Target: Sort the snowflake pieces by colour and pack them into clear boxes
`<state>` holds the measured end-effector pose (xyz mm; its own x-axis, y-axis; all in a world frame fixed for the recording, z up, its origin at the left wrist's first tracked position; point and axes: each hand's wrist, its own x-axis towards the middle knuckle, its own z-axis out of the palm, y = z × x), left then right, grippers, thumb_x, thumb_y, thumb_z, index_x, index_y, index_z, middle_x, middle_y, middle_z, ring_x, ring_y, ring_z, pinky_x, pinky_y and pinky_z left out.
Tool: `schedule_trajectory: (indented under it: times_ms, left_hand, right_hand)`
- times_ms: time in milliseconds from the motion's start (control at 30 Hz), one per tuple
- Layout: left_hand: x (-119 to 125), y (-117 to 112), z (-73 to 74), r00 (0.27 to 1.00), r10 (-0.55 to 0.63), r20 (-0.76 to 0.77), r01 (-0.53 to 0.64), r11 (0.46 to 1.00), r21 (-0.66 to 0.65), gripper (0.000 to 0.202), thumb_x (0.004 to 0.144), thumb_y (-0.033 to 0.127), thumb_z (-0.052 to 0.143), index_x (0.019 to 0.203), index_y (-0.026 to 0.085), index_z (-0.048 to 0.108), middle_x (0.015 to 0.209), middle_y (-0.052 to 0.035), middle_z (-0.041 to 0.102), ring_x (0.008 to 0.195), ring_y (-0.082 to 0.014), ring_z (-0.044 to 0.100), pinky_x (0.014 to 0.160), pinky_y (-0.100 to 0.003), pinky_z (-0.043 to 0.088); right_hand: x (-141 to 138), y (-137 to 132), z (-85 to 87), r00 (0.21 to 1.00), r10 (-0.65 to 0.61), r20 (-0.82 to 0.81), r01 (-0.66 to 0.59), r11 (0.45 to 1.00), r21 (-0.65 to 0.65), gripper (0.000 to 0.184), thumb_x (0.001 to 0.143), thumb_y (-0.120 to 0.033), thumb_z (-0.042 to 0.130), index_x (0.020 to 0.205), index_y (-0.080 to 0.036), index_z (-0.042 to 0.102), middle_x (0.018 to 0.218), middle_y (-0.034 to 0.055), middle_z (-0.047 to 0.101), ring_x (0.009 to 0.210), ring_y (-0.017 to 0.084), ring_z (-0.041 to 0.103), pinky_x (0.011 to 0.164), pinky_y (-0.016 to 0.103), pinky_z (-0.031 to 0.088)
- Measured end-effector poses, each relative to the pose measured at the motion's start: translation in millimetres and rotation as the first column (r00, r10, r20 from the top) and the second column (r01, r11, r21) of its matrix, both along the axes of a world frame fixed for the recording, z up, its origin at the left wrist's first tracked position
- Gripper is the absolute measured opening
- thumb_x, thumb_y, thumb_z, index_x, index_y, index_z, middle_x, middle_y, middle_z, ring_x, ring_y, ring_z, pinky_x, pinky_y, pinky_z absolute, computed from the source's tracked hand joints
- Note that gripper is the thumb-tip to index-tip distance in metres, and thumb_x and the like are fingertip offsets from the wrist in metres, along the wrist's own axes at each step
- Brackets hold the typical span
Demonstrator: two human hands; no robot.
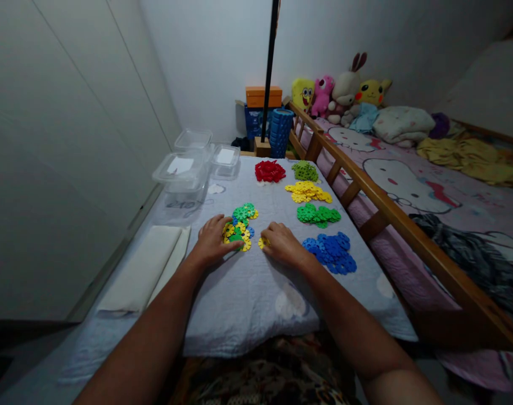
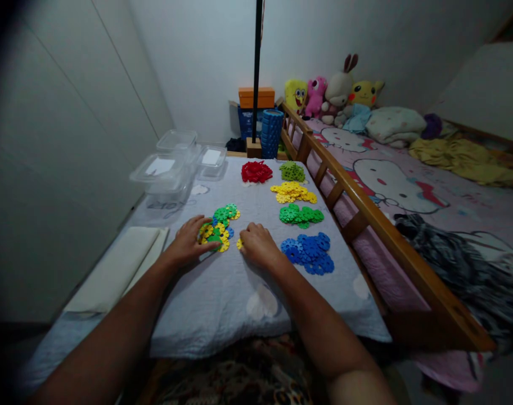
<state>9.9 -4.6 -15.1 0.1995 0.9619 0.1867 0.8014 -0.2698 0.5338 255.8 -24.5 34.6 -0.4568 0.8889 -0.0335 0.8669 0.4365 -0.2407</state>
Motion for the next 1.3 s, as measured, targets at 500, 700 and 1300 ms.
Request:
schedule_trajectory:
  times_ms: [500,700,1300]
  left_hand:
    - [11.5,-9.0,7.8,0.996,-0.06,-0.063,0.059,0.998,-0.023,0.085,0.065,0.049,0.082,0.141,0.024,0.053,0.151,-0.0168,0.049,0.139,-0.0388,0.045,0.114,-0.054,0.035]
    - [11.6,-7.0,8.4,0.997,-0.06,-0.049,0.058,0.998,-0.03,0.08,0.067,0.049,0.079,0.139,0.023,0.056,0.15,-0.0171,0.049,0.138,-0.0394,0.047,0.114,-0.054,0.037]
    - [7.4,-3.5,5.4,0.996,-0.076,-0.043,0.075,0.997,-0.01,0.073,0.073,0.048,0.077,0.138,0.021,0.057,0.149,-0.017,0.051,0.137,-0.0374,0.049,0.113,-0.054,0.039]
  right_hand:
    - [71.4,60.8,30.8,0.858,-0.204,-0.471,0.122,0.972,-0.199,0.003,0.077,-0.016,0.063,0.075,-0.018,0.064,0.069,-0.0031,0.062,0.064,0.012,0.053,0.062,0.023,0.038]
    - [143.8,118.1,33.7,0.464,-0.55,-0.695,0.582,0.78,-0.229,0.006,0.068,-0.016,0.065,0.069,-0.018,0.059,0.063,-0.0053,0.055,0.057,0.009,0.047,0.058,0.022,0.038]
    - [155.0,195.4,-2.6,0.273,-0.749,-0.604,0.786,0.536,-0.308,0.031,0.094,-0.029,0.068,0.119,-0.011,0.066,0.114,0.011,0.069,0.097,0.022,0.068,0.083,0.038,0.059]
